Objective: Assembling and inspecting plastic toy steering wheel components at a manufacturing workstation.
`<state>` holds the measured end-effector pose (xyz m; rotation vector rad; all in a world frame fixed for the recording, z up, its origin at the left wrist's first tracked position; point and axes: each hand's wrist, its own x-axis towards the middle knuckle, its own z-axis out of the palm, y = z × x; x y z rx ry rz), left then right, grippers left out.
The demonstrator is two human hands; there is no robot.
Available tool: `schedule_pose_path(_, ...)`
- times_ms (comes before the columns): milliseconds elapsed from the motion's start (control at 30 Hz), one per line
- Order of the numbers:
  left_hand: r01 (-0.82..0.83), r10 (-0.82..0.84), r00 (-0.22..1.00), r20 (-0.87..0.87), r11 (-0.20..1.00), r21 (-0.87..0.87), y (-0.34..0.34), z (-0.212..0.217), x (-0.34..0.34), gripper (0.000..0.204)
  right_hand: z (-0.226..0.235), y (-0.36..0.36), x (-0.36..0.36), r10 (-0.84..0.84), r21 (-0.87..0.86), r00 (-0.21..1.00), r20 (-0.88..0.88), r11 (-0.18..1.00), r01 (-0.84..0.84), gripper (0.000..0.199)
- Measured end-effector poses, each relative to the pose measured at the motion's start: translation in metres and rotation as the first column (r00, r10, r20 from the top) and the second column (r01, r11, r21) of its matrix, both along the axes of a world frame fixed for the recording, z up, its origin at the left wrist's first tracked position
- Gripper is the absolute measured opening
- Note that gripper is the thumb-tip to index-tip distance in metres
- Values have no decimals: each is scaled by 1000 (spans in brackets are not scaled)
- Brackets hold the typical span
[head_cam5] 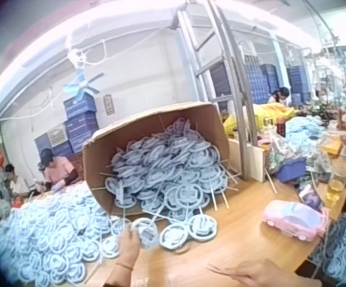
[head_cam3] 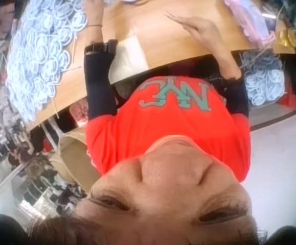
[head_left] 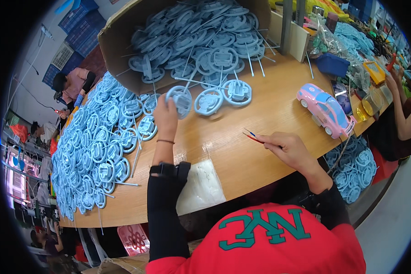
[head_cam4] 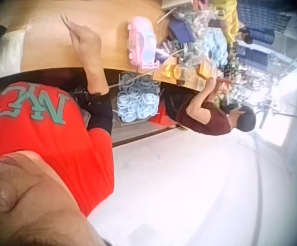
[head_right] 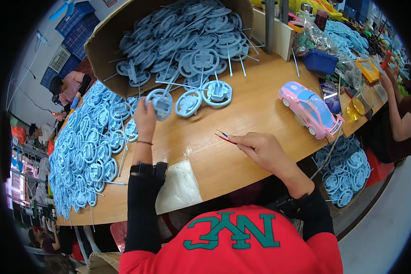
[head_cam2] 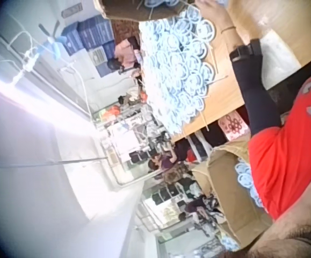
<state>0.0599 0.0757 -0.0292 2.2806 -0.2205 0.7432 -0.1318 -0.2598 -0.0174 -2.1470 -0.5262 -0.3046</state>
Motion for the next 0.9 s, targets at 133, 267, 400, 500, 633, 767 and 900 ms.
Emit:
schedule_pose_path(133, 148, -475, 868, -148, 529, -836, -3, 17, -61, 22, 10, 15, 3, 63, -13, 998, 16, 998, -63, 28)
schedule_pose_path(267, 44, -637, 755, -154, 284, -958, -60, 7, -112, 23, 26, 29, 5, 47, -160, 994, 100, 987, -30, 32)
schedule_pose_path(400, 137, -595, 793, -132, 385, -913, -80, -17, -121, 26, 12, 31, 7, 16, -267, 997, 80, 964, 6, 33)
schedule_pose_path(500, 266, -488, 866, -108, 632, -728, -63, -12, -115, 30, -8, 28, 11, 69, -244, 993, 101, 969, -43, 31)
schedule_pose_path(633, 367, -631, 774, 53, 378, -850, -19, 17, -62, 37, 2, 15, -5, 243, -161, 958, -150, 950, -266, 24)
schedule_pose_path(767, 348, -494, 869, 23, 578, -738, 15, 102, 5, 39, -1, 8, -17, 225, -152, 964, -142, 957, -246, 23)
schedule_pose_path(900, 414, -538, 834, 118, 472, -778, 11, 213, 71, 40, -4, -12, -27, 174, -50, 967, -188, 981, -186, 22)
